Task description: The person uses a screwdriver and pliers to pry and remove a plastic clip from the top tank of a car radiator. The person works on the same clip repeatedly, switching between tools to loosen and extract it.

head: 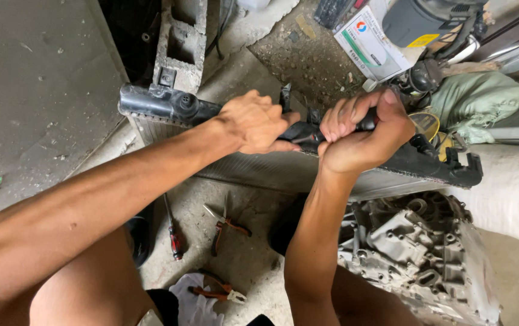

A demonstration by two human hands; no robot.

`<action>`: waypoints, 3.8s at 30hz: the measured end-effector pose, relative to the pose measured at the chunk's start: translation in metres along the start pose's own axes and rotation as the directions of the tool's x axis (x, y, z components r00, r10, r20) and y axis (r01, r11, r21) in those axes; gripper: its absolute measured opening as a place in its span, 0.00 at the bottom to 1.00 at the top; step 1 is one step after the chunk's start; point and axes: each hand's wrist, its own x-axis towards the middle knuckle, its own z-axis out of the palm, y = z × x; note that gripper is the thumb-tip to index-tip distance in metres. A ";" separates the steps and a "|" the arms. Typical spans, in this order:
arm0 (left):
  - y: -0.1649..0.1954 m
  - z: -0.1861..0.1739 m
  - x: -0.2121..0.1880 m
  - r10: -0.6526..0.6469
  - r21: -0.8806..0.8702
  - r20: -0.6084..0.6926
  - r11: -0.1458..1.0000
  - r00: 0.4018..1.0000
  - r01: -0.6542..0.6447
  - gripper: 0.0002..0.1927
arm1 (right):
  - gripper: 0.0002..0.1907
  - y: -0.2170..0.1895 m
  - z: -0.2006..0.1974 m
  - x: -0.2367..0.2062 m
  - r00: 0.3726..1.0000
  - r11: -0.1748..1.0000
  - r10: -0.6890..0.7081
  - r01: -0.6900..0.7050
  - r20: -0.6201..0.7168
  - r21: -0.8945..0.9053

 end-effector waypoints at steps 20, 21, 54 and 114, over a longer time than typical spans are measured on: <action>0.006 -0.008 -0.004 -0.102 -0.114 0.038 0.988 0.994 0.106 0.39 | 0.21 -0.021 -0.023 -0.029 0.996 0.996 -0.084 0.084 0.043 0.003; 0.006 -0.008 -0.004 -0.109 -0.115 0.040 0.987 0.993 0.113 0.38 | 0.21 -0.022 -0.023 -0.034 0.993 0.994 -0.106 0.106 0.054 0.010; 0.035 -0.013 0.010 -0.047 0.078 0.093 0.996 0.995 0.040 0.41 | 0.23 -0.034 -0.040 -0.097 0.819 0.871 -0.478 0.490 0.317 0.048; 0.030 -0.030 -0.026 -0.140 -0.396 0.089 0.903 0.986 0.164 0.25 | 0.23 -0.092 -0.030 -0.020 0.877 0.910 0.376 -0.289 0.299 -0.296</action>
